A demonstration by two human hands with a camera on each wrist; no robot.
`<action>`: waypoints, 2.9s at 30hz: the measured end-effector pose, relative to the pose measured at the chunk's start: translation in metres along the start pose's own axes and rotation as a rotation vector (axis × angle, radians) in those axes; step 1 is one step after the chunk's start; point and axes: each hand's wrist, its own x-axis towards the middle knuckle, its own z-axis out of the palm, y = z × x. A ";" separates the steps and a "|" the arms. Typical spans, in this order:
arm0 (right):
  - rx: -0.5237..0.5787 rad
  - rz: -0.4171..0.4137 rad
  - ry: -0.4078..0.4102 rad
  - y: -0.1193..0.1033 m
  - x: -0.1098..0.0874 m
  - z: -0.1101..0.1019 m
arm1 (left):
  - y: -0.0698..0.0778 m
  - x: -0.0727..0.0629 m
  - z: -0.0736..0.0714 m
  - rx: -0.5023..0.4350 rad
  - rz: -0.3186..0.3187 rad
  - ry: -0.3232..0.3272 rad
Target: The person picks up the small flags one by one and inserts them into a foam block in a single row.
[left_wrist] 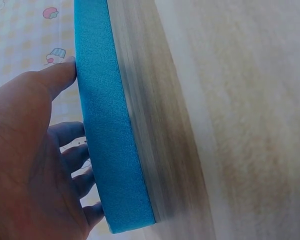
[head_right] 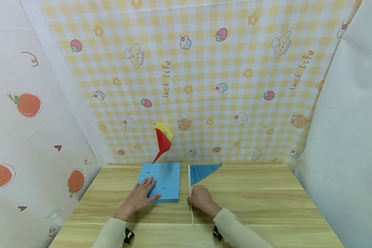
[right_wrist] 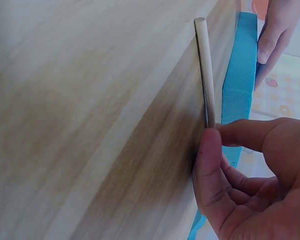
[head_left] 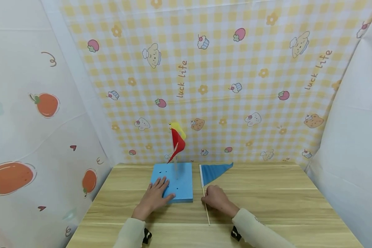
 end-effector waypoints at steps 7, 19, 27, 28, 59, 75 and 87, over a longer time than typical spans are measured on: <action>0.063 0.063 -0.033 -0.005 -0.003 -0.003 | 0.000 0.000 0.001 0.000 -0.001 0.000; 0.156 0.103 -0.047 0.000 -0.003 -0.007 | 0.000 0.000 0.001 0.000 0.004 0.006; 0.240 0.146 -0.050 -0.001 -0.005 -0.008 | -0.002 0.000 0.002 0.005 -0.008 0.005; 0.246 0.151 -0.049 0.000 -0.005 -0.008 | -0.002 0.000 0.003 0.004 -0.009 0.005; 0.367 0.089 0.142 -0.007 0.006 -0.015 | -0.001 0.001 0.002 0.008 -0.002 -0.006; 0.378 -0.045 0.227 -0.020 0.015 -0.023 | -0.002 0.001 0.001 0.007 0.016 0.005; 0.360 -0.106 0.258 -0.037 0.023 -0.024 | -0.001 0.001 0.001 0.007 -0.010 -0.004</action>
